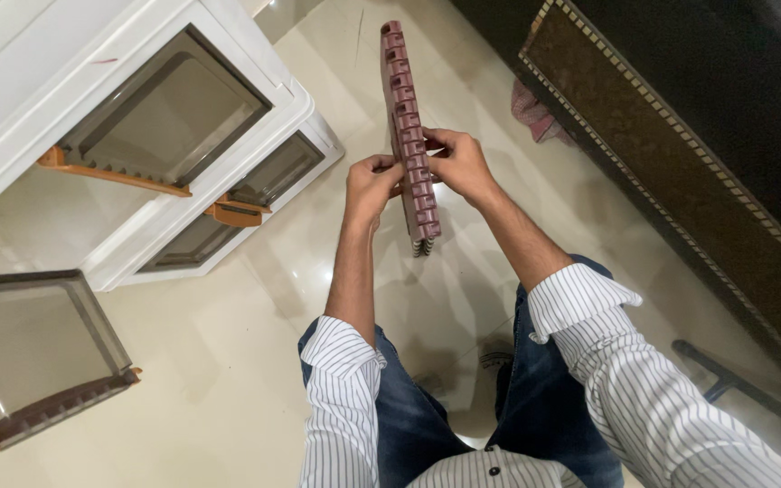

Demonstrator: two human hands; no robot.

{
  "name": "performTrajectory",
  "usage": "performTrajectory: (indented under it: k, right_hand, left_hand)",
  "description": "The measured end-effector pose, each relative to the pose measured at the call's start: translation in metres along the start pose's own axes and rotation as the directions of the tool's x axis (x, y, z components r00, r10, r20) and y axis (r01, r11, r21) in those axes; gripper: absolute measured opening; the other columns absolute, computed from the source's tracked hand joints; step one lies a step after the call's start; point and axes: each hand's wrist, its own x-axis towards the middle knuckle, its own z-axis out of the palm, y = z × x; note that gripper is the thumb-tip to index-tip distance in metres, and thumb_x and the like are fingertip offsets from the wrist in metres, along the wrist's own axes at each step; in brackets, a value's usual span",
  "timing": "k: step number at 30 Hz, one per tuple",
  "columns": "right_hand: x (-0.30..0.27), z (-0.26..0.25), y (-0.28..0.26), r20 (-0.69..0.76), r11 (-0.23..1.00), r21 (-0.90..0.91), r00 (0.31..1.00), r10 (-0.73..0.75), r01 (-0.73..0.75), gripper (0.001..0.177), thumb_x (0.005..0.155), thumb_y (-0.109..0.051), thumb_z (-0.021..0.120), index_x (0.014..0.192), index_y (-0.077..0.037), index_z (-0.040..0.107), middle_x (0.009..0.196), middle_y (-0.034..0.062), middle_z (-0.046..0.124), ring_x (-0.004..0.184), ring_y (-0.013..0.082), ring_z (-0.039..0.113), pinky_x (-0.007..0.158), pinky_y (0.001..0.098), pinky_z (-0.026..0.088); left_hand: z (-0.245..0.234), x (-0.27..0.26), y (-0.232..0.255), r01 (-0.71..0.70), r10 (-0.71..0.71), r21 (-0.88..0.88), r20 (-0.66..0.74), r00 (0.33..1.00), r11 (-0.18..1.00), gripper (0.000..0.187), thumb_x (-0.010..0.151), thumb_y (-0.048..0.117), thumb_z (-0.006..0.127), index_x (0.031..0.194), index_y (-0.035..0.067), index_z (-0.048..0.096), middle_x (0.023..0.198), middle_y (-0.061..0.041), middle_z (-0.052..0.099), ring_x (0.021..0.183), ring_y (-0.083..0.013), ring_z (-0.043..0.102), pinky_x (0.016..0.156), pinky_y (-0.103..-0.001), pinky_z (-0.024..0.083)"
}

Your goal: The person stacks a white plastic storage drawer unit by placing a top drawer onto a base unit, then moves a brown folding stool and places it beside the unit. The person then lifts the entire drawer unit and places it on a bed, opens the top drawer, and closes it.

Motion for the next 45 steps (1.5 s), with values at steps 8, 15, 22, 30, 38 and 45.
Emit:
performTrajectory:
  k: [8,15,22,30,38,45]
  right_hand:
    - [-0.010,-0.001,-0.015,0.022,0.967,-0.232,0.995,-0.101,0.103,0.051,0.077,-0.012,0.079,0.125,0.003,0.070,0.102,0.0136,0.079,0.084,0.0144,0.076,0.074,0.0288,0.062]
    - [-0.017,0.001,-0.020,0.020,0.917,-0.389,0.996,-0.090,0.091,0.054,0.073,-0.024,0.084,0.120,0.001,0.074,0.099,0.0134,0.080,0.082,0.0169,0.076,0.076,0.0308,0.061]
    - [-0.016,-0.001,-0.014,0.029,0.900,-0.423,0.994,-0.101,0.104,0.060,0.067,-0.020,0.085,0.122,0.001,0.072,0.101,0.0148,0.079,0.085,0.0190,0.077,0.079,0.0314,0.061]
    - [-0.020,-0.005,-0.010,-0.013,0.896,-0.432,0.992,-0.122,0.104,0.067,0.066,-0.020,0.086,0.127,0.003,0.069,0.100,0.0161,0.078,0.086,0.0193,0.078,0.081,0.0321,0.062]
    - [-0.026,-0.008,-0.019,-0.064,0.888,-0.449,0.987,-0.148,0.104,0.069,0.064,-0.021,0.086,0.129,-0.005,0.068,0.097,0.0146,0.078,0.082,0.0209,0.077,0.074,0.0335,0.061]
    - [-0.025,-0.011,-0.017,-0.127,0.826,-0.553,0.969,-0.210,0.107,0.070,0.061,-0.016,0.085,0.126,-0.002,0.064,0.111,0.0182,0.067,0.084,0.0283,0.072,0.077,0.0386,0.060]
  left_hand:
    - [-0.002,-0.019,0.010,-0.025,0.041,0.167,-0.092,0.995,0.986,0.029,0.081,0.009,0.074,0.100,-0.013,0.073,0.085,-0.015,0.077,0.072,-0.0181,0.075,0.068,-0.030,0.064]
    - [-0.007,-0.033,0.022,-0.020,0.061,0.268,-0.148,0.987,0.963,0.031,0.074,0.010,0.078,0.096,-0.012,0.074,0.083,-0.015,0.078,0.071,-0.0174,0.075,0.067,-0.029,0.063]
    - [-0.013,-0.044,0.026,-0.062,0.122,0.331,-0.163,0.979,0.941,0.037,0.071,0.012,0.080,0.099,-0.011,0.072,0.085,-0.016,0.078,0.073,-0.0176,0.076,0.068,-0.029,0.063]
    - [-0.018,-0.045,0.016,-0.088,0.211,0.445,-0.235,0.949,0.891,0.047,0.065,0.016,0.084,0.104,-0.002,0.063,0.087,-0.013,0.076,0.075,-0.0175,0.073,0.068,-0.030,0.059]
    - [-0.020,-0.046,0.013,-0.069,0.243,0.496,-0.296,0.924,0.865,0.055,0.061,0.018,0.087,0.100,-0.001,0.053,0.087,-0.015,0.076,0.077,-0.0205,0.074,0.070,-0.032,0.060]
    - [-0.016,-0.050,0.024,-0.050,0.257,0.548,-0.308,0.916,0.835,0.062,0.060,0.020,0.088,0.101,0.000,0.047,0.083,-0.014,0.077,0.076,-0.0227,0.076,0.072,-0.033,0.060]
